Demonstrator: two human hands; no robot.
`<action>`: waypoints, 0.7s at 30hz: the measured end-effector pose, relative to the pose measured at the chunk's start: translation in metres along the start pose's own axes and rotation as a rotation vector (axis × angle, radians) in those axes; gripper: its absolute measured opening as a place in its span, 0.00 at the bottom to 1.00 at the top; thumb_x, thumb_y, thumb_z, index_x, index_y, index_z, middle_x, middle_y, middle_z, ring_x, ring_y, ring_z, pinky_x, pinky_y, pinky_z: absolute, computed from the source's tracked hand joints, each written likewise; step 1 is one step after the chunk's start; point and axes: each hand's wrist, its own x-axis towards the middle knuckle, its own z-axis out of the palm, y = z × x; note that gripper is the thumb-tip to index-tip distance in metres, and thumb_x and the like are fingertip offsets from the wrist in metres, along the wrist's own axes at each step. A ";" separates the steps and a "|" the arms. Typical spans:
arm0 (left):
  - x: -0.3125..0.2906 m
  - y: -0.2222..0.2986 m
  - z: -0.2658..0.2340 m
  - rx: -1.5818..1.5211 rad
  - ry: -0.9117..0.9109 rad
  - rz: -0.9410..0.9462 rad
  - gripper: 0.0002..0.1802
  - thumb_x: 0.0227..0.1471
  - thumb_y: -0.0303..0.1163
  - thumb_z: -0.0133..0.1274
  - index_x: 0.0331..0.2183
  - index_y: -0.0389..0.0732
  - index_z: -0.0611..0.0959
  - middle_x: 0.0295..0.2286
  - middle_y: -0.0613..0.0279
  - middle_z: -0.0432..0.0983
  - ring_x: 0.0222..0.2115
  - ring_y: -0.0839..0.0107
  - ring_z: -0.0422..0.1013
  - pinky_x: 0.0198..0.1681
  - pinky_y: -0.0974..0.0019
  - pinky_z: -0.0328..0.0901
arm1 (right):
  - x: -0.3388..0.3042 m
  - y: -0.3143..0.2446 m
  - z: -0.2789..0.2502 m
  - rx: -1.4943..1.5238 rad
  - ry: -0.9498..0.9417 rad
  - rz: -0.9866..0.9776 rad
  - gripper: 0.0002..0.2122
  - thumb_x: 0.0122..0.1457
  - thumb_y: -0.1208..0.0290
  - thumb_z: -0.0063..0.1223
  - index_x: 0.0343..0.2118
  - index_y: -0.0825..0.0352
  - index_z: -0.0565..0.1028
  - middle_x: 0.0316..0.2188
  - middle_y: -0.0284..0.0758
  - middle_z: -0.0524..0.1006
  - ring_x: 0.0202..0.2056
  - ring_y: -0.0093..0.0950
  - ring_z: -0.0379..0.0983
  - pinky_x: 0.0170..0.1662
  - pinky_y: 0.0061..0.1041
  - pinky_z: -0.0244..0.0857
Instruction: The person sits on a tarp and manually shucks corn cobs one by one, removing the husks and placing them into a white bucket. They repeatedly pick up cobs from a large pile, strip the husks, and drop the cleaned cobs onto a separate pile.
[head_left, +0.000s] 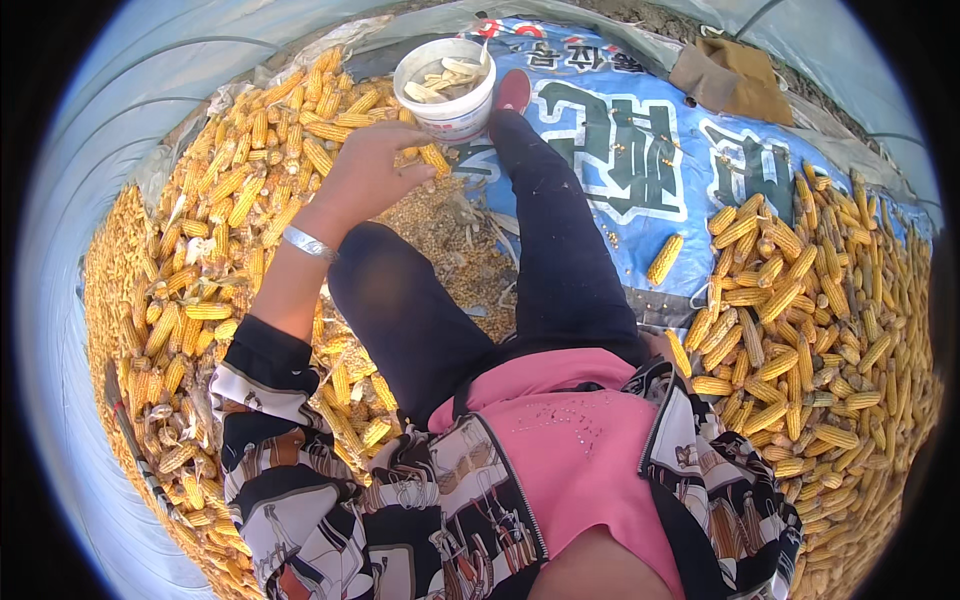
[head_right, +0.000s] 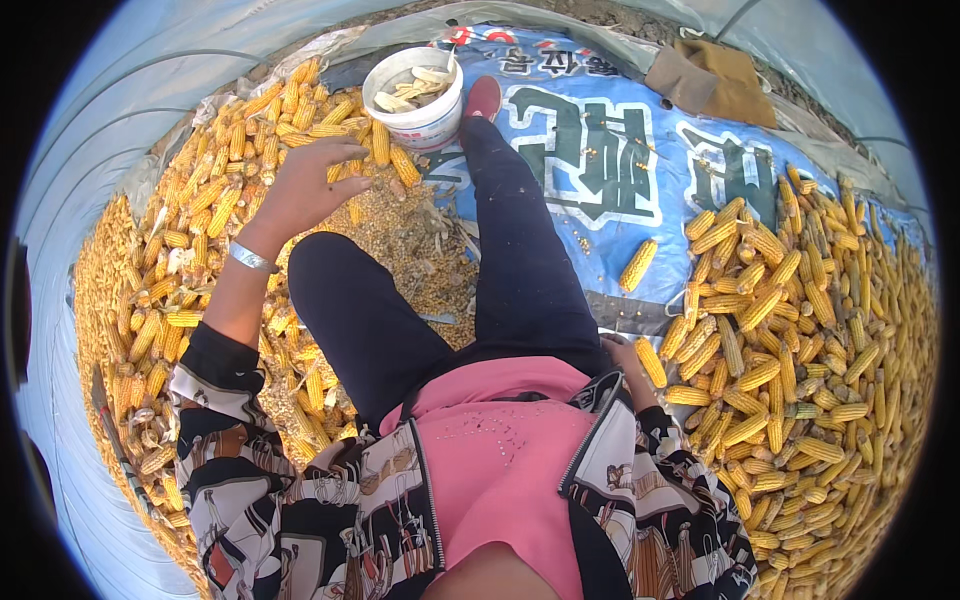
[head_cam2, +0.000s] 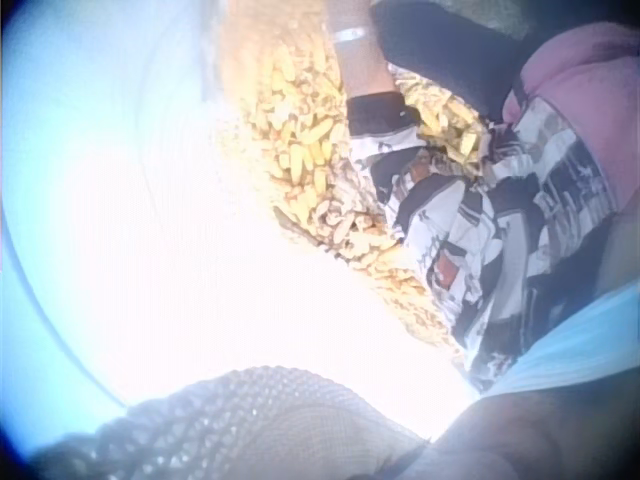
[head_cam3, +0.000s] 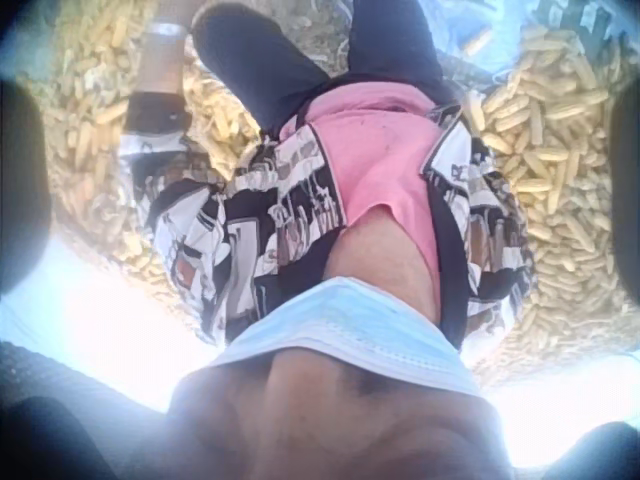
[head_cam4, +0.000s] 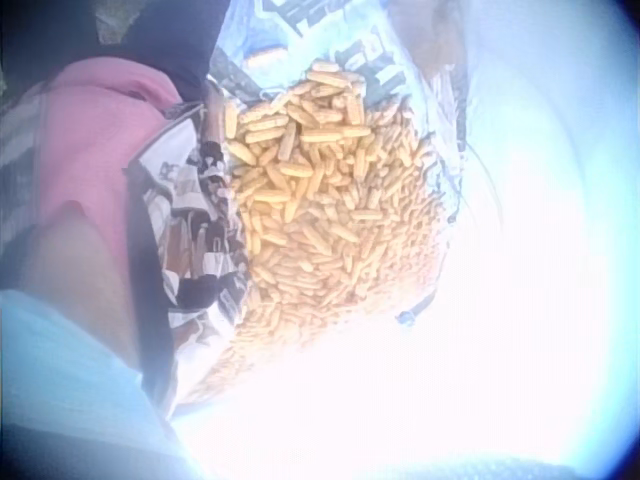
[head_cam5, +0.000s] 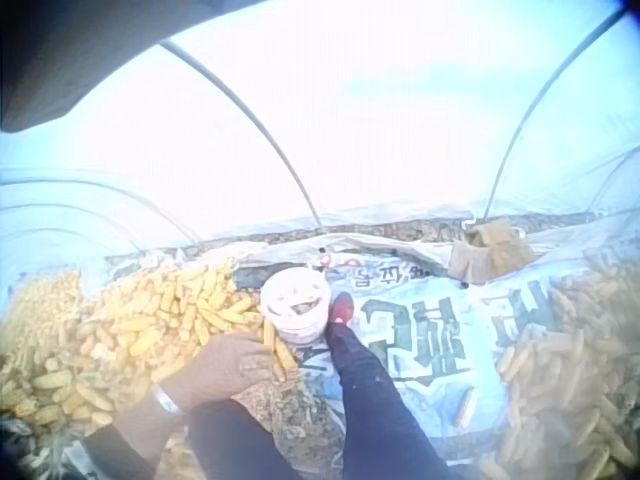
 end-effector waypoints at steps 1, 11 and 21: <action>-0.020 -0.010 0.006 0.006 -0.049 -0.067 0.21 0.43 0.36 0.63 0.40 0.34 0.83 0.38 0.49 0.79 0.40 0.54 0.75 0.47 0.60 0.67 | -0.004 -0.026 -0.001 -0.003 0.013 0.051 0.12 0.56 0.69 0.54 0.42 0.68 0.75 0.32 0.34 0.79 0.29 0.26 0.76 0.30 0.23 0.66; -0.122 -0.016 0.080 -0.287 -0.504 -0.454 0.22 0.47 0.32 0.61 0.44 0.31 0.81 0.38 0.51 0.80 0.37 0.64 0.78 0.42 0.64 0.71 | -0.037 -0.097 0.019 0.141 0.042 0.107 0.13 0.56 0.69 0.55 0.43 0.64 0.74 0.30 0.29 0.78 0.28 0.21 0.75 0.30 0.22 0.67; -0.100 -0.034 0.088 -0.306 -0.384 -0.462 0.22 0.47 0.34 0.62 0.43 0.33 0.82 0.35 0.50 0.81 0.35 0.65 0.78 0.40 0.65 0.71 | -0.078 -0.243 -0.014 0.270 0.416 -0.344 0.11 0.57 0.71 0.56 0.43 0.64 0.73 0.32 0.28 0.76 0.33 0.20 0.73 0.34 0.20 0.67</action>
